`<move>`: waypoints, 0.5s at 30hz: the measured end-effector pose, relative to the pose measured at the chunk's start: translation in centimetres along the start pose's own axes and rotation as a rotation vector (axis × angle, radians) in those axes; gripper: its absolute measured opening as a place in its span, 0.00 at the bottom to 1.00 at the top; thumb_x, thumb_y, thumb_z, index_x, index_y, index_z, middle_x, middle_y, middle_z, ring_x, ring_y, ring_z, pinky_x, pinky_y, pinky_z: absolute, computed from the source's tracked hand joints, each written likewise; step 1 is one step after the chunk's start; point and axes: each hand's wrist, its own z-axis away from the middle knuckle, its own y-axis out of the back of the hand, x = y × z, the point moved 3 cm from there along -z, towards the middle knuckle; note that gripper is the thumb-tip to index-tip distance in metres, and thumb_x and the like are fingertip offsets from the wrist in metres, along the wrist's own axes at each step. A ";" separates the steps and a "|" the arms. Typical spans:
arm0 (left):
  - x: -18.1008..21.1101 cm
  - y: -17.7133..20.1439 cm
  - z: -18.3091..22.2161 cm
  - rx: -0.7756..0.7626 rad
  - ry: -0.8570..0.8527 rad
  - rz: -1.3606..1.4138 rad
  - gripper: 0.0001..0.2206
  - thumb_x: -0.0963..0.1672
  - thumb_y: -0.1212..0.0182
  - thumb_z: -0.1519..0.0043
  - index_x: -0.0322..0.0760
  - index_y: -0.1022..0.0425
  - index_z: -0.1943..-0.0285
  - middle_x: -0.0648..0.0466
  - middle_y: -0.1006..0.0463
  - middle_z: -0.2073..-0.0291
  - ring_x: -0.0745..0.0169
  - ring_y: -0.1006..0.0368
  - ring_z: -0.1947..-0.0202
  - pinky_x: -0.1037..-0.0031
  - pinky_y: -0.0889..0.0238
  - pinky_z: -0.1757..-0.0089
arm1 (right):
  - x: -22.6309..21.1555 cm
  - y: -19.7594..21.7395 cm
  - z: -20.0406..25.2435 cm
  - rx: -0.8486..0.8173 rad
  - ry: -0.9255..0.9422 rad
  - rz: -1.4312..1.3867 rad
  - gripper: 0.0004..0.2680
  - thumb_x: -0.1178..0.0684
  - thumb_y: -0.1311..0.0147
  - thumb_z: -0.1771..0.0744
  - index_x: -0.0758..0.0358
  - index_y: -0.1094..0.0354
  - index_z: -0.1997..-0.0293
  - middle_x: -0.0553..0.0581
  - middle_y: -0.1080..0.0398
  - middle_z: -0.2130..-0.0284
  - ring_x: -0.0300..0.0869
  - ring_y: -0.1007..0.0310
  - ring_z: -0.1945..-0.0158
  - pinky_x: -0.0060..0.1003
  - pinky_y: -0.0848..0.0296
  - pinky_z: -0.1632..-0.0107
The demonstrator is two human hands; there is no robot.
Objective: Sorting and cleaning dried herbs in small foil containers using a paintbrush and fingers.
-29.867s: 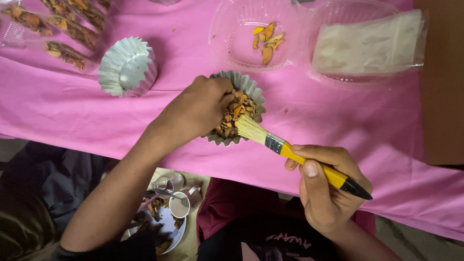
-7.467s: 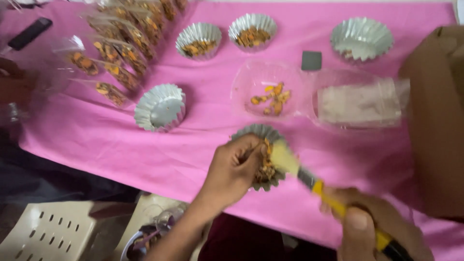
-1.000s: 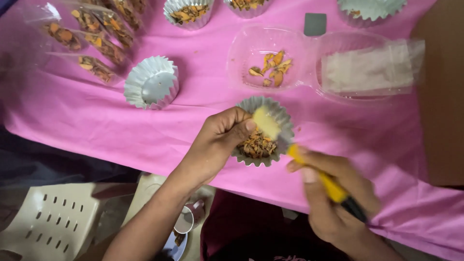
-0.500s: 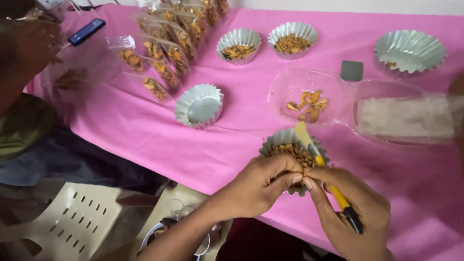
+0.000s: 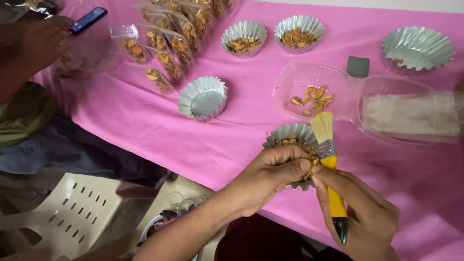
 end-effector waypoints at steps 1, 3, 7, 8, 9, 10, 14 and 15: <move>0.1 -0.1 -0.1 -0.010 -0.004 0.033 0.06 0.45 0.41 0.31 0.41 0.26 0.59 0.60 0.25 0.66 0.74 0.33 0.64 0.80 0.39 0.58 | 0.1 0.0 0.1 0.007 0.002 -0.028 0.07 0.67 0.40 0.35 0.74 0.26 0.55 0.66 0.22 0.57 0.41 0.19 0.59 0.30 0.20 0.48; -0.6 0.6 -0.2 -0.014 0.021 0.130 0.04 0.42 0.39 0.32 0.37 0.24 0.57 0.55 0.22 0.64 0.69 0.29 0.63 0.78 0.34 0.57 | -0.2 0.0 -0.2 -0.005 -0.003 -0.046 0.06 0.67 0.40 0.36 0.74 0.26 0.55 0.66 0.22 0.58 0.41 0.19 0.59 0.30 0.20 0.48; -0.6 1.0 -0.4 0.093 0.070 0.130 0.03 0.41 0.36 0.36 0.35 0.22 0.57 0.57 0.22 0.66 0.71 0.28 0.64 0.82 0.33 0.60 | -0.3 1.1 -0.3 0.021 0.012 -0.024 0.07 0.63 0.45 0.34 0.75 0.28 0.53 0.66 0.22 0.57 0.46 0.17 0.58 0.33 0.19 0.49; -0.3 0.7 -0.4 0.080 0.079 0.135 0.03 0.41 0.36 0.36 0.35 0.22 0.57 0.57 0.22 0.66 0.71 0.28 0.64 0.82 0.33 0.60 | -0.5 2.2 0.2 0.026 0.005 -0.010 0.07 0.63 0.45 0.34 0.75 0.28 0.53 0.66 0.22 0.57 0.46 0.17 0.58 0.33 0.19 0.49; 0.3 0.7 -0.5 0.126 0.052 -0.034 0.05 0.44 0.38 0.35 0.38 0.25 0.60 0.60 0.28 0.70 0.73 0.36 0.69 0.81 0.42 0.64 | -0.1 3.2 0.6 0.046 -0.175 0.003 0.10 0.57 0.49 0.33 0.72 0.29 0.50 0.62 0.22 0.59 0.43 0.19 0.59 0.30 0.24 0.52; 0.9 0.8 -0.5 0.171 0.024 -0.203 0.08 0.46 0.40 0.34 0.41 0.28 0.63 0.63 0.35 0.74 0.74 0.45 0.73 0.80 0.51 0.68 | 0.2 4.2 1.1 0.066 -0.355 0.015 0.13 0.51 0.54 0.32 0.68 0.30 0.46 0.59 0.22 0.61 0.40 0.22 0.61 0.28 0.28 0.55; 0.8 0.6 -0.8 0.143 -0.036 -0.315 0.11 0.45 0.44 0.32 0.42 0.33 0.68 0.63 0.39 0.75 0.74 0.46 0.73 0.79 0.50 0.68 | -3.3 5.6 1.0 0.221 -0.512 -0.069 0.11 0.62 0.59 0.29 0.76 0.36 0.42 0.66 0.26 0.57 0.42 0.20 0.59 0.21 0.32 0.62; 0.5 0.7 -1.0 0.157 -0.047 -0.295 0.08 0.46 0.44 0.32 0.39 0.29 0.63 0.63 0.36 0.75 0.75 0.44 0.73 0.80 0.50 0.69 | -2.9 5.5 1.3 0.115 -0.564 -0.053 0.11 0.57 0.56 0.31 0.68 0.30 0.45 0.59 0.21 0.60 0.39 0.19 0.58 0.24 0.29 0.58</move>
